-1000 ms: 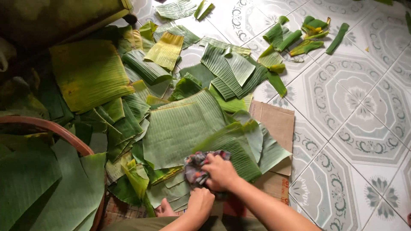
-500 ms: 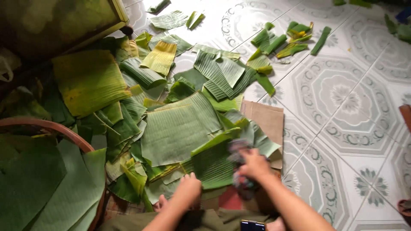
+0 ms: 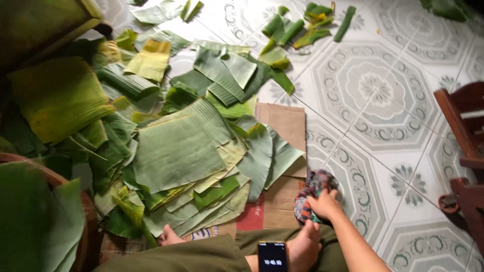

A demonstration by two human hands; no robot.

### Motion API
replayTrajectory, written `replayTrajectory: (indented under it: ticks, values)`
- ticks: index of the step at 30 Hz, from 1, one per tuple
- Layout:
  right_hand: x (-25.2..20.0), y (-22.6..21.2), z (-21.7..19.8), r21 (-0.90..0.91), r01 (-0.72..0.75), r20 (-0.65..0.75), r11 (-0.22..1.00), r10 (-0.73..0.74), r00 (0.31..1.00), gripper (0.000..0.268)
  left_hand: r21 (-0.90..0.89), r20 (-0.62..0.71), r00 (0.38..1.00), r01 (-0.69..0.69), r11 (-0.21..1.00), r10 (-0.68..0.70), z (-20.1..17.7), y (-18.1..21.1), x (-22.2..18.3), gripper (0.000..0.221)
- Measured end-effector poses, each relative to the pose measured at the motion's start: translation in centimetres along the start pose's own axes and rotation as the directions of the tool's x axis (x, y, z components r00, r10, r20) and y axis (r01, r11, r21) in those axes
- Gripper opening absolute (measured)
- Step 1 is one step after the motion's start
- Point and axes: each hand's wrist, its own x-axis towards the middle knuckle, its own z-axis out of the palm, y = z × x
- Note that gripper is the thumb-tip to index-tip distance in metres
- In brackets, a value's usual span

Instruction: Cleaning banana leaves by wiping them with a cloth and stacking them into a basket.

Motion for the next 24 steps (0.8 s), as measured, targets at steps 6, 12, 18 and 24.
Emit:
replayTrajectory:
  ticks: [6,12,18,24]
  values:
    - [0.4,-1.3,1.5,-0.008,0.055,-0.06,0.998,-0.055,0.997,0.092,-0.477,-0.175,0.979,0.009,0.879,-0.105,-1.6,-6.2,-8.0,0.047]
    - [-2.3,-2.0,-0.5,-0.006,0.028,0.144,1.0,-0.027,0.989,0.094,0.442,-0.087,0.547,0.77,0.46,-0.833,0.7,-15.6,-10.6,0.044]
    - [-0.3,-0.8,2.0,0.081,0.074,0.018,0.994,-0.076,0.997,0.102,-0.702,0.371,0.52,0.699,0.134,-0.77,16.4,-14.0,-4.9,0.061]
    - [-1.0,-2.1,0.0,0.09,0.101,-0.002,0.991,-0.101,0.995,0.104,-0.67,0.313,0.329,0.741,0.038,-0.891,22.6,-11.8,-2.1,0.035]
